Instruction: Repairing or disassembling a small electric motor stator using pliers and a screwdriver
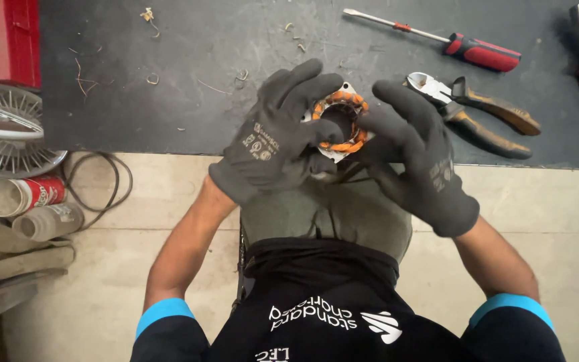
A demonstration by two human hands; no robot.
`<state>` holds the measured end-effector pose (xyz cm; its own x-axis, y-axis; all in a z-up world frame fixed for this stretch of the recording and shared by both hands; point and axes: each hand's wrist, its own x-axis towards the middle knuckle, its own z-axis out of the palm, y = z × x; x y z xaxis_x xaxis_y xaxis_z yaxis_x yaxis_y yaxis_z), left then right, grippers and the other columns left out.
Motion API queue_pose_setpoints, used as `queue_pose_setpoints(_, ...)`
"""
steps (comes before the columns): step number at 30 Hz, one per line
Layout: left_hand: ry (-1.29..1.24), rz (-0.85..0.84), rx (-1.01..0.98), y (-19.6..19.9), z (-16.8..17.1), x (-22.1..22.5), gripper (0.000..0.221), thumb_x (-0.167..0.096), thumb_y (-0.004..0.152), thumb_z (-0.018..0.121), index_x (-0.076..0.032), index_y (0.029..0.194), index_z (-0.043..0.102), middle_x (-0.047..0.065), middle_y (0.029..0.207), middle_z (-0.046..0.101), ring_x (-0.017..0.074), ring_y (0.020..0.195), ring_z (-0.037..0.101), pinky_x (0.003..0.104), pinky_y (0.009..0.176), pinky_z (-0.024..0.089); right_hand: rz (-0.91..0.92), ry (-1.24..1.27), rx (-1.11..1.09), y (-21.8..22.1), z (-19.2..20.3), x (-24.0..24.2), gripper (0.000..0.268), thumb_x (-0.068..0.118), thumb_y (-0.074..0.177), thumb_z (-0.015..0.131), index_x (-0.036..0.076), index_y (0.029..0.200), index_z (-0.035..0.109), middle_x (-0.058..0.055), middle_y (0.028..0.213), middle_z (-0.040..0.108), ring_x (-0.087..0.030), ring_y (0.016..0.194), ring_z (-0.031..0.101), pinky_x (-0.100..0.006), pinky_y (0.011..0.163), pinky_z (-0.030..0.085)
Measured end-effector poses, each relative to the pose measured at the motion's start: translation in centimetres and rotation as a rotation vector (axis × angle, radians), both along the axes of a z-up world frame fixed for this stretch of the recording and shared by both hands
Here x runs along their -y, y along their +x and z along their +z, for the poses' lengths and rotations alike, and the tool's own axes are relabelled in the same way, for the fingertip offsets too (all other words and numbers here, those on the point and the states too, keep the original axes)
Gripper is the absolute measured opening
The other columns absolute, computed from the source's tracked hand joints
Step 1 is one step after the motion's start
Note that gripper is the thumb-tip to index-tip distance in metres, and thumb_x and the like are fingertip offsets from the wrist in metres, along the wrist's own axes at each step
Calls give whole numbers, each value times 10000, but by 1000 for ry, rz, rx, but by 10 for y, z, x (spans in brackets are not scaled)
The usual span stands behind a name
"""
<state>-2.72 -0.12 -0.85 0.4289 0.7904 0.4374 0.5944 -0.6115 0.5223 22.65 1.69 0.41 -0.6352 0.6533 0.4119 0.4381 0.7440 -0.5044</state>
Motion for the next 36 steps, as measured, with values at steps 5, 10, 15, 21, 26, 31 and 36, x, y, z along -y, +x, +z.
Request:
queue_pose_setpoints(5,-124,-160,344,6,-19,-11,337,-337,804,860,-76,927,685,99,1449,496,368,1375,487,519,1152,417,42,-9,15,-14,11,3,417,108,852,842,80,1218,644,-163,1446,559,-371,1283,586,-486,1074,447)
queue_pose_setpoints(10,-121,-230,437,5,-11,-6,290,-172,790,827,-22,894,601,143,1411,490,351,1270,551,467,1064,475,62,-67,18,-16,6,1,372,142,850,837,71,1166,654,-158,1453,555,-373,1301,578,-484,1078,443)
queue_pose_setpoints(15,-101,-7,3,2,11,1,310,-362,853,776,-77,927,678,99,1489,513,312,1422,456,546,1223,228,81,-63,6,-16,5,-5,370,-18,822,716,87,1171,650,-150,1428,572,-356,1251,603,-476,1031,477)
queue_pose_setpoints(21,-3,82,-86,15,13,7,186,-178,733,727,-41,785,612,158,1486,487,368,1264,534,443,1133,413,17,12,92,-14,4,0,340,27,880,722,114,1203,663,-123,1466,571,-341,1277,618,-455,1043,495)
queue_pose_setpoints(26,30,157,-226,26,5,24,281,-220,827,636,-23,1027,624,187,1569,410,373,1462,394,531,1247,309,20,-13,67,-14,0,-2,311,44,890,745,133,1177,663,-117,1454,589,-323,1176,655,-442,977,505)
queue_pose_setpoints(31,79,268,21,13,18,45,290,-18,895,734,-24,1183,693,106,1418,580,220,1156,697,434,1230,330,-4,-26,53,-16,-3,-2,363,1,848,755,127,1178,672,-104,1430,608,-339,1211,657,-453,986,516)
queue_pose_setpoints(36,191,348,-112,25,5,69,242,-208,833,809,-217,1072,775,4,1186,619,257,1085,564,457,888,440,-30,3,10,-25,1,5,344,-12,824,740,79,1149,674,-125,1405,624,-356,1228,634,-470,1028,484)
